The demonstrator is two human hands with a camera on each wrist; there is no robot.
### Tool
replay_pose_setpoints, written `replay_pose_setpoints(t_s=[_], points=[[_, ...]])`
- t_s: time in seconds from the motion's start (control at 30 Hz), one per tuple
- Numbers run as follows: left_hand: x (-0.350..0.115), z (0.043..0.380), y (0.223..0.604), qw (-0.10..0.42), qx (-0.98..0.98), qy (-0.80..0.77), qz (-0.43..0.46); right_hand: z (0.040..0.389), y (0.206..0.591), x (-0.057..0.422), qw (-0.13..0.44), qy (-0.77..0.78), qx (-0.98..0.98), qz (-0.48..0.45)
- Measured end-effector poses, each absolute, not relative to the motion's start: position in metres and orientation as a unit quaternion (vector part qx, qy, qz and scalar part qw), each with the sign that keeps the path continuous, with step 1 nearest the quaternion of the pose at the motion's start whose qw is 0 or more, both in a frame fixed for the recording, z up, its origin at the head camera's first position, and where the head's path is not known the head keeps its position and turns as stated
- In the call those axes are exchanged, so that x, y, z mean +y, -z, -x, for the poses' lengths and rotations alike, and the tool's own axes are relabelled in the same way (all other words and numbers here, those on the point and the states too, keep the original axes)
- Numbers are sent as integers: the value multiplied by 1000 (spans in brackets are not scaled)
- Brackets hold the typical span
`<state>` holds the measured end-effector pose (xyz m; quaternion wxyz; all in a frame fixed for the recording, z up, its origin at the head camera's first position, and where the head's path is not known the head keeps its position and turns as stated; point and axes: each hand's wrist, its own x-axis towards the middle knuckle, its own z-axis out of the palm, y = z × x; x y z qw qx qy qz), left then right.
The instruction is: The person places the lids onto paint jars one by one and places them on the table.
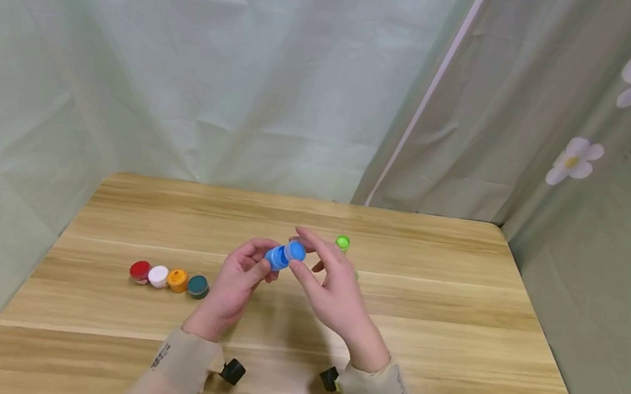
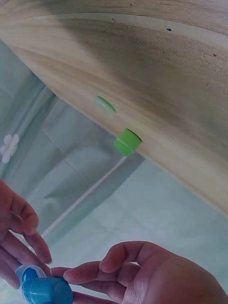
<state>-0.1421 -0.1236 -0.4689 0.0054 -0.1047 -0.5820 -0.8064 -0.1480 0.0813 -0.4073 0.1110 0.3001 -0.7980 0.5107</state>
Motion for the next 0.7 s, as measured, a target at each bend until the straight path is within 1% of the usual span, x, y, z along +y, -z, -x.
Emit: replay_pose_setpoints(t_s=[0.13, 0.4, 0.7], points=[[-122, 141, 467, 4, -583, 805, 108, 145, 408, 80, 113, -505, -799, -306], [-119, 141, 463, 2, -575, 810, 112, 143, 407, 81, 115, -537, -789, -275], [-121, 139, 462, -4, -572, 815, 96, 143, 407, 84, 123, -512, -792, -309]])
